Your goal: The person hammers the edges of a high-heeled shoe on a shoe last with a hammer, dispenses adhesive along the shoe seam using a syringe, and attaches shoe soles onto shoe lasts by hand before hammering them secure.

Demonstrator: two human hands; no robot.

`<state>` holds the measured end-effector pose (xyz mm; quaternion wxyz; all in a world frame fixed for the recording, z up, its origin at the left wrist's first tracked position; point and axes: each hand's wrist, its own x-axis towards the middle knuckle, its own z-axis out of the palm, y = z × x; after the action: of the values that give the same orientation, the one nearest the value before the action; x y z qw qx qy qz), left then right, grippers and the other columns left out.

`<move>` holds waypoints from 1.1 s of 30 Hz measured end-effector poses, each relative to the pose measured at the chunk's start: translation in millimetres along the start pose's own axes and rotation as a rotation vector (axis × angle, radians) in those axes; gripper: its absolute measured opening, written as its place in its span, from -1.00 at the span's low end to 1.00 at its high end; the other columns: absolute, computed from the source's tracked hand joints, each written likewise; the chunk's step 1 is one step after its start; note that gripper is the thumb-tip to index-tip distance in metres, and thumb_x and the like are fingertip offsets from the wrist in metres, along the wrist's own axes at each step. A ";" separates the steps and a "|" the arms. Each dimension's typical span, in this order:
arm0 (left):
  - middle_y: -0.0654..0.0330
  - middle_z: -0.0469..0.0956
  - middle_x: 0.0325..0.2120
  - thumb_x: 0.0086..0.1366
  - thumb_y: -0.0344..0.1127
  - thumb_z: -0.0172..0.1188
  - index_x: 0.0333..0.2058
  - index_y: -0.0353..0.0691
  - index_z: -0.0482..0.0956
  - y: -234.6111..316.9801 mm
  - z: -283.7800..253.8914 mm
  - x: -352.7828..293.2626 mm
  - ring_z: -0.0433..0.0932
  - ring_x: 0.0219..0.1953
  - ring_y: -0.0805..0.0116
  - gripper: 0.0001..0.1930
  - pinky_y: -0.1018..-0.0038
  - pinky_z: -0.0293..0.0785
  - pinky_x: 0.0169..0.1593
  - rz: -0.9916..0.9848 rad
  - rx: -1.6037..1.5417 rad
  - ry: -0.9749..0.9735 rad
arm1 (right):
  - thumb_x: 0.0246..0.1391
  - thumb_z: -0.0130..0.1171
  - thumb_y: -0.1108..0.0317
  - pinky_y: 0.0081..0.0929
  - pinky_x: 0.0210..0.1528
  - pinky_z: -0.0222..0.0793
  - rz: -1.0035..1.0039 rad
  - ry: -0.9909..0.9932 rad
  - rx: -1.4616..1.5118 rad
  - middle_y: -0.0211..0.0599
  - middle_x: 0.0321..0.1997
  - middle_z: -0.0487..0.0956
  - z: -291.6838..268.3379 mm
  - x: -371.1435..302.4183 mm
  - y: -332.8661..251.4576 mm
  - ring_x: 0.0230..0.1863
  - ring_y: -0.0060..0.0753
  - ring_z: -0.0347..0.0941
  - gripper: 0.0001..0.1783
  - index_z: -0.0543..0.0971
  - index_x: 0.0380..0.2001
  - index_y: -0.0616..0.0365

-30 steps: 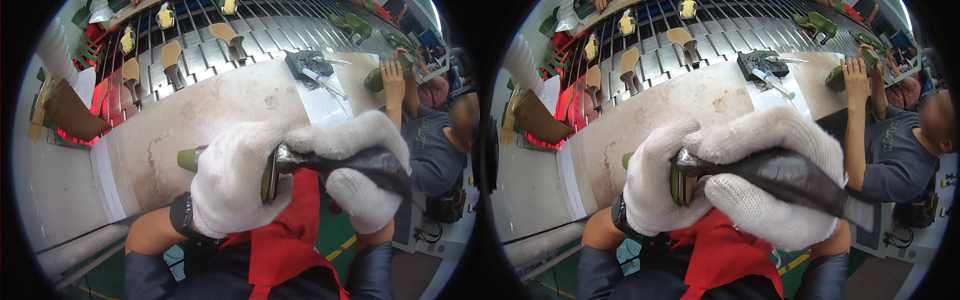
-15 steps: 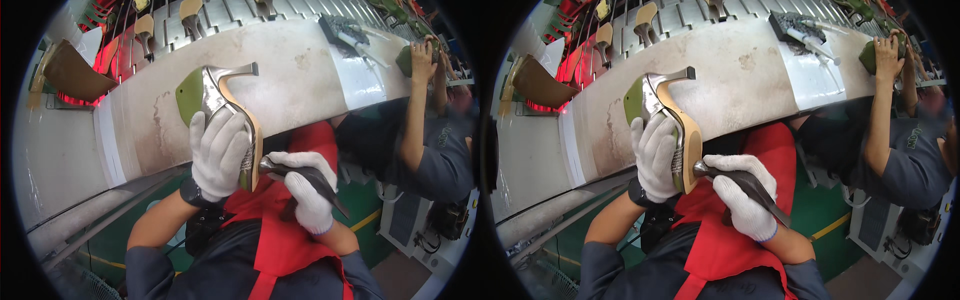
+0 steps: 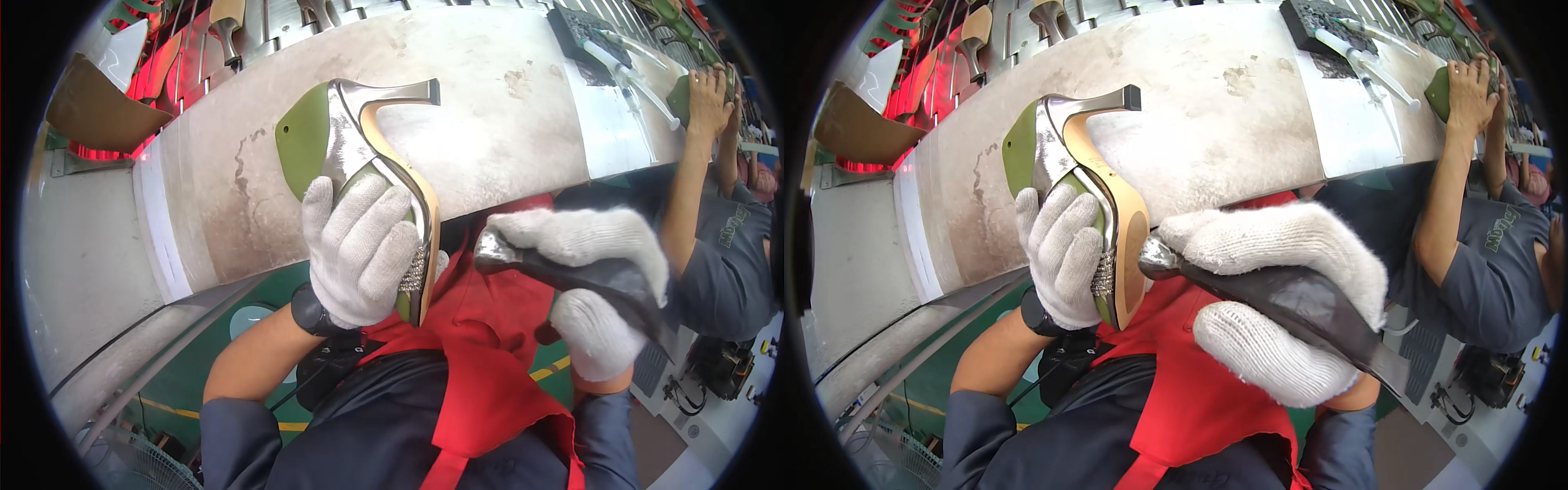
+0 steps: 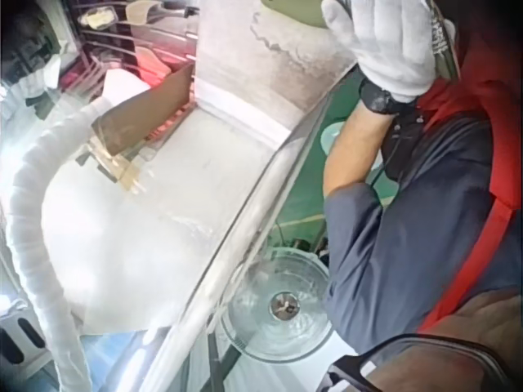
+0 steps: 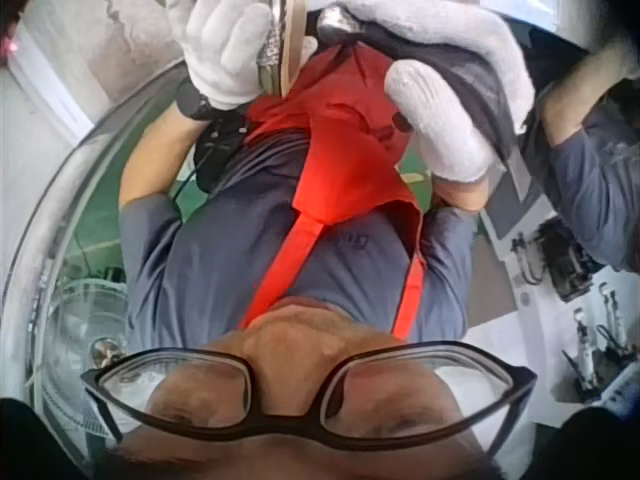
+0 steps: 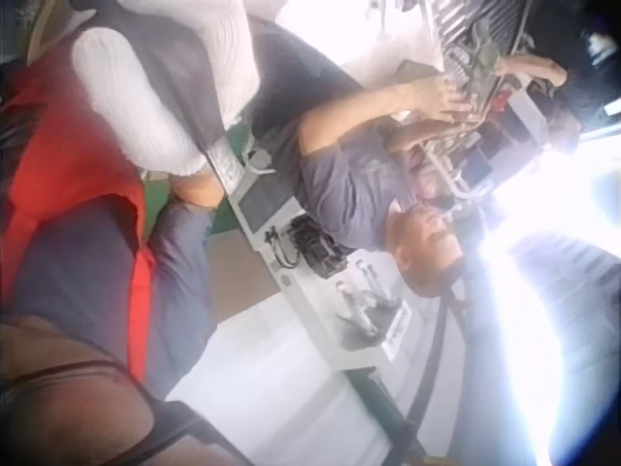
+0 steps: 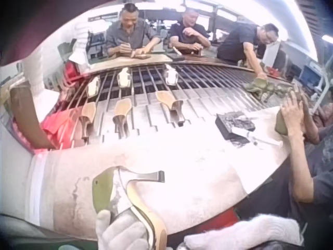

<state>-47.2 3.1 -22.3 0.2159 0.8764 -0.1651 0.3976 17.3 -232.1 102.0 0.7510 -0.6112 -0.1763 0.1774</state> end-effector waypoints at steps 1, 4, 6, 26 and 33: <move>-0.05 0.62 0.17 0.37 -0.17 0.48 0.19 -0.20 0.46 -0.5 0.2 0.2 0.61 0.28 -0.14 -0.46 -0.31 0.04 0.60 0.000 -0.005 0.003 | 0.29 0.42 0.38 0.06 0.29 0.64 -0.006 0.012 -0.023 0.39 0.12 0.70 2.8 5.6 -6.0 0.13 0.20 0.73 -0.59 0.55 0.04 0.44; 0.00 0.64 0.14 0.34 -0.30 0.45 0.15 -0.19 0.48 -0.5 -0.4 1.7 0.63 0.26 -0.09 -0.53 -0.32 0.06 0.60 -0.019 -0.035 0.012 | 0.25 0.43 0.41 -0.08 0.28 0.64 0.077 -0.209 -0.191 0.26 0.09 0.75 4.1 32.3 -1.0 0.13 0.04 0.75 -0.65 0.61 -0.02 0.44; 0.02 0.65 0.13 0.25 -0.48 0.38 0.11 -0.19 0.51 1.1 1.7 2.3 0.66 0.24 -0.03 -0.55 -0.32 0.07 0.60 -0.031 -0.069 0.034 | 0.23 0.43 0.43 -0.13 0.27 0.64 0.082 -0.268 -0.279 0.22 0.08 0.76 4.7 39.0 0.6 0.13 -0.02 0.75 -0.67 0.63 -0.04 0.43; 0.06 0.66 0.16 0.26 -0.44 0.41 0.12 -0.15 0.53 2.9 -0.6 7.9 0.64 0.27 -0.03 -0.54 -0.24 0.09 0.61 -0.101 -0.102 0.005 | -0.02 0.56 0.45 -0.27 -0.07 0.78 -0.177 -0.404 -0.561 -0.13 -0.04 0.81 30.5 -21.3 14.1 -0.06 -0.06 0.82 -0.67 0.75 -0.14 0.09; -0.01 0.60 0.17 0.37 -0.32 0.41 0.16 -0.16 0.49 1.5 6.6 -1.6 0.60 0.28 -0.09 -0.56 -0.30 0.04 0.61 -0.075 -0.101 0.049 | 0.03 0.55 0.56 -0.16 0.07 0.74 0.047 -0.334 -0.335 0.12 -0.01 0.76 12.8 -31.9 17.1 0.00 0.01 0.79 -0.59 0.68 -0.03 0.31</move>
<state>-44.7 -1.4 -27.1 0.2784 0.8599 -0.1465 0.4019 -17.6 -233.2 86.1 0.5953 -0.6932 -0.3107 0.2619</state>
